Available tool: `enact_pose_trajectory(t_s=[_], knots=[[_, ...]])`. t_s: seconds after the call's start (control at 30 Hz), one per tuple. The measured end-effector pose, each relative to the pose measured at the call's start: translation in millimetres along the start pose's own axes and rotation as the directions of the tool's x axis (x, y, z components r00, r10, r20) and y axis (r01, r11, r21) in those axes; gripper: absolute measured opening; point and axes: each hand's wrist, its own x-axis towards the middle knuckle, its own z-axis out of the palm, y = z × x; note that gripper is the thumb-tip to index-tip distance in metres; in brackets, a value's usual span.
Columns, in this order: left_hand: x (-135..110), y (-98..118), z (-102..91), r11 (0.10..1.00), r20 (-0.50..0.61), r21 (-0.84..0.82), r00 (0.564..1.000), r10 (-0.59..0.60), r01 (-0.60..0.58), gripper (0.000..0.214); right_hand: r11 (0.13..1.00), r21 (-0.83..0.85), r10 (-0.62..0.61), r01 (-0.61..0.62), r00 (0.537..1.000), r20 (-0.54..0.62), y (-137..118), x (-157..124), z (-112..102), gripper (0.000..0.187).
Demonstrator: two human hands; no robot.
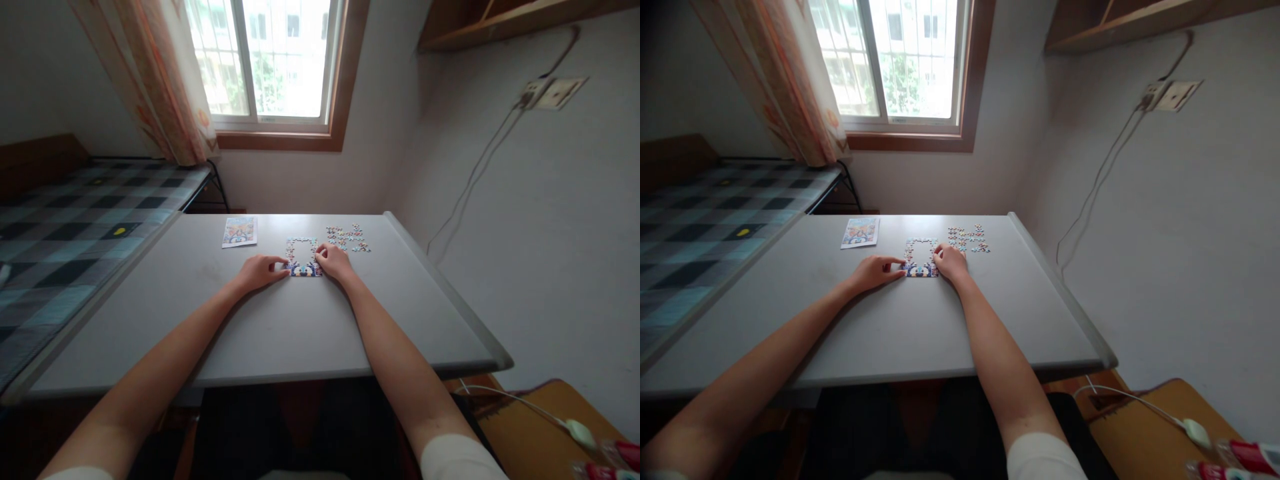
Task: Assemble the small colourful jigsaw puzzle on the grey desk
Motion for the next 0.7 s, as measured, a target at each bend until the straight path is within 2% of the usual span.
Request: enact_pose_trajectory(t_s=[0.17, 0.27, 0.37, 0.5, 0.57, 0.7], knots=[[0, -1, -0.4, 1.0, 0.001, 0.0, 1.0, 0.004, -0.004, 0.05, 0.996, 0.088, 0.006, -0.005, 1.0, -0.018, 7, 6, -2, 0.019], [-1, 1, -2.1, 1.0, 0.006, 0.0, 1.0, -0.003, 0.003, 0.05, 0.985, 0.16, 0.08, -0.062, 0.991, -0.108, 20, 12, -13, 0.021], [-1, 2, -3.1, 1.0, 0.01, -0.004, 1.0, -0.01, 0.01, 0.049, 0.958, 0.215, 0.236, -0.19, 0.948, -0.214, 39, 17, -28, 0.024], [-1, 1, -2.1, 1.0, 0.008, -0.002, 1.0, -0.012, 0.012, 0.049, 0.918, 0.229, 0.383, -0.325, 0.879, -0.285, 62, 18, -38, 0.027], [-1, 1, -1.4, 1.0, 0.008, 0.001, 1.0, -0.011, 0.011, 0.049, 0.913, 0.202, 0.402, -0.354, 0.865, -0.299, 70, 17, -37, 0.026], [0, 1, -1.6, 1.0, 0.012, -0.001, 1.0, -0.011, 0.011, 0.051, 0.918, 0.182, 0.393, -0.353, 0.874, -0.285, 75, 17, -30, 0.026]])
